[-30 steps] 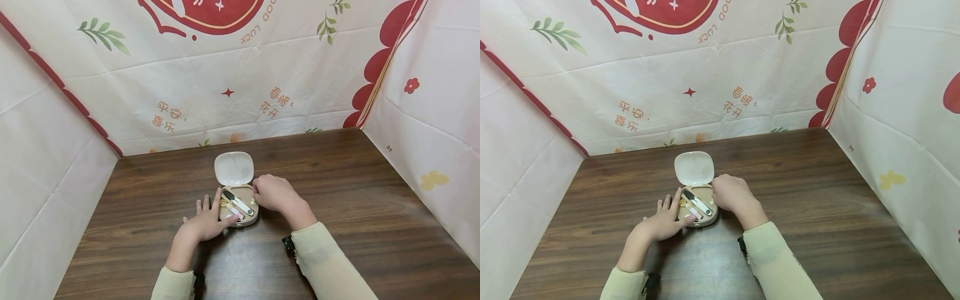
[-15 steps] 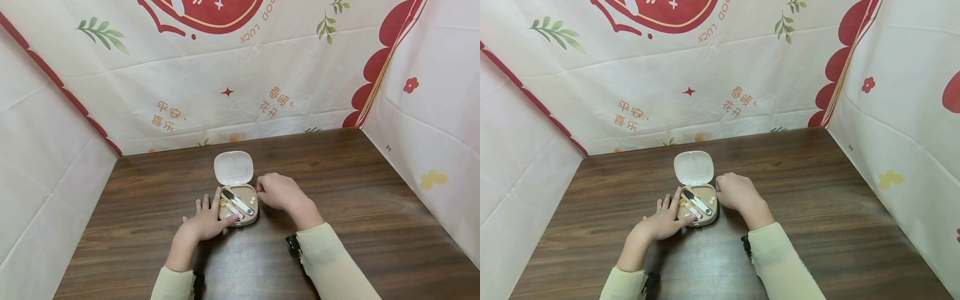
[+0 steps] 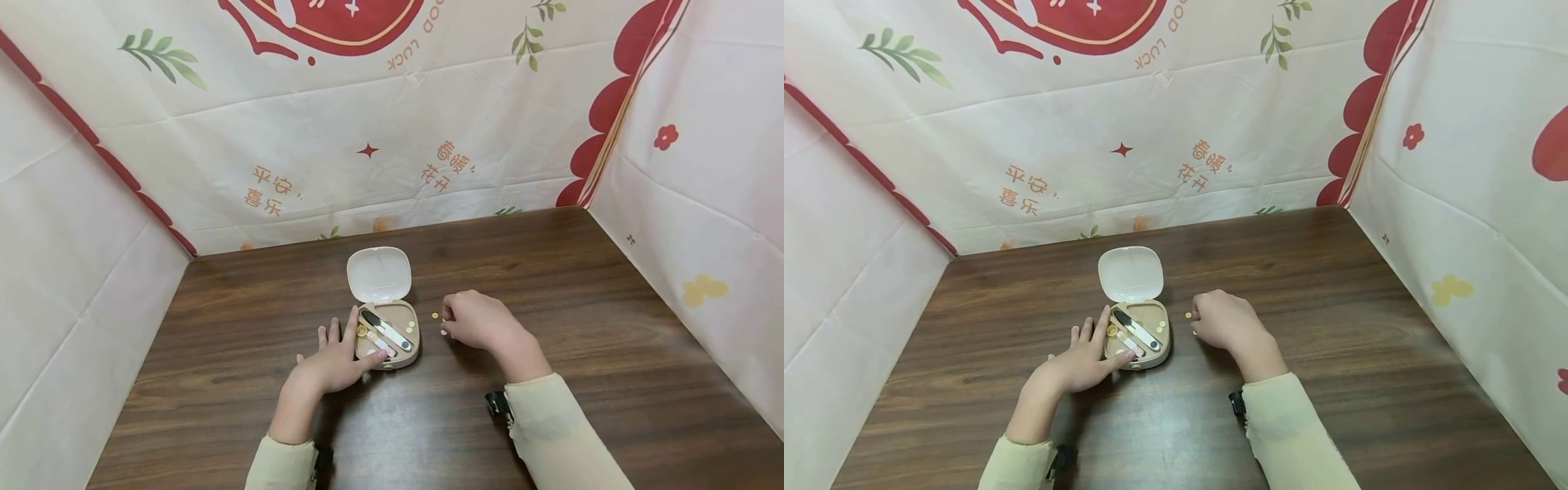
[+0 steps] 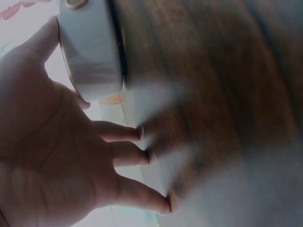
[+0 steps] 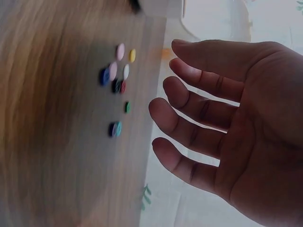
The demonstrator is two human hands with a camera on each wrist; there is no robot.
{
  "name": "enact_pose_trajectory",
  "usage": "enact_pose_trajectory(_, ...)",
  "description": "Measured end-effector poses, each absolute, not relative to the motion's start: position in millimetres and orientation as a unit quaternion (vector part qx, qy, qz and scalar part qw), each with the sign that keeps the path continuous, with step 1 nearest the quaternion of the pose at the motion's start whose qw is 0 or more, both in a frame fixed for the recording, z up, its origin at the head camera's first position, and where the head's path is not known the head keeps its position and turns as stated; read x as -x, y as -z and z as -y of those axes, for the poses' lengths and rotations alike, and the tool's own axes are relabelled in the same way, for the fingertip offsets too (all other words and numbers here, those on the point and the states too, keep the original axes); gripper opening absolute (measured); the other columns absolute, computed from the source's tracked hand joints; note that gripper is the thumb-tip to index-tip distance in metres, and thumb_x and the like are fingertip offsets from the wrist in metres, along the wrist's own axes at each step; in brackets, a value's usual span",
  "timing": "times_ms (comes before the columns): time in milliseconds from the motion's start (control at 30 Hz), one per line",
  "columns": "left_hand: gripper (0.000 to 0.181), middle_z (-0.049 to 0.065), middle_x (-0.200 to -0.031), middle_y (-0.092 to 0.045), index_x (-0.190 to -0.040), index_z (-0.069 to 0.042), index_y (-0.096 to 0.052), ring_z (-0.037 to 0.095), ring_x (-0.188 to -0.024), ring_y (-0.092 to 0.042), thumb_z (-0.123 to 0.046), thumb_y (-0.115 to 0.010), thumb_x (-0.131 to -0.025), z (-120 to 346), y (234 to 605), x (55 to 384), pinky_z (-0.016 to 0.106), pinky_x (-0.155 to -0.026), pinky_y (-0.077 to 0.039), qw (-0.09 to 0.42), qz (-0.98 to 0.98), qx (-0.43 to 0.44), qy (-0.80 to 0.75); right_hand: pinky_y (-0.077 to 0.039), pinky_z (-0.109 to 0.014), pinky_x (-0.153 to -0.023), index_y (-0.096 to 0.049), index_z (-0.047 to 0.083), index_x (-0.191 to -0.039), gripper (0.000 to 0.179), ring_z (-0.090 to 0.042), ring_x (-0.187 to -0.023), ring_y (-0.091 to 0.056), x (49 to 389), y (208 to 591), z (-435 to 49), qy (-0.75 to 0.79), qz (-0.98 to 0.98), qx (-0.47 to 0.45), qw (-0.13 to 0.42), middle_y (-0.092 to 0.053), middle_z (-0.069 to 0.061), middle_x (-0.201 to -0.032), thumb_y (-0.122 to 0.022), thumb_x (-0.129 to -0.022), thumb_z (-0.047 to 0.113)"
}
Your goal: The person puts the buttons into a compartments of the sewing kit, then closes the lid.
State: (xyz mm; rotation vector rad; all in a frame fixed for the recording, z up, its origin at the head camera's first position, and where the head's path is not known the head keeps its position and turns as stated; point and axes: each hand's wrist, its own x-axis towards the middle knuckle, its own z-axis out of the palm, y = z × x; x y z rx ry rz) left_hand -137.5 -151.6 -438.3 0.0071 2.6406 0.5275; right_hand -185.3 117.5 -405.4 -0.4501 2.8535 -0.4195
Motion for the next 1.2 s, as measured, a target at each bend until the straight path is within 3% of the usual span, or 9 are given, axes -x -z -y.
enact_pose_trajectory(300,0.104,0.017,-0.166,-0.002,-0.155,-0.041,0.014,0.043,-0.152,-0.002,-0.088,-0.040,-0.079,151.5,438.3,137.5,0.087,-0.096,-0.008,0.219,-0.956,-0.007,-0.194,-0.036,-0.030,-0.054,-0.057,0.019,-0.070,0.022,-0.014,-0.059,-0.049,182.6,413.5,-132.7,0.150,-0.972,0.133,0.124,-0.054,0.003,-0.064,-0.066,-0.089,0.023)
enact_pose_trajectory(1200,0.103,0.018,-0.165,-0.002,-0.153,-0.044,0.014,0.041,-0.152,0.000,-0.088,-0.041,-0.078,152.3,439.3,137.1,0.087,-0.096,-0.009,0.213,-0.957,-0.006,-0.196,-0.035,-0.032,-0.057,-0.055,0.018,-0.065,0.027,-0.015,-0.061,-0.047,179.7,427.7,-135.0,0.120,-0.972,0.144,0.139,-0.052,0.002,-0.064,-0.066,-0.089,0.021)
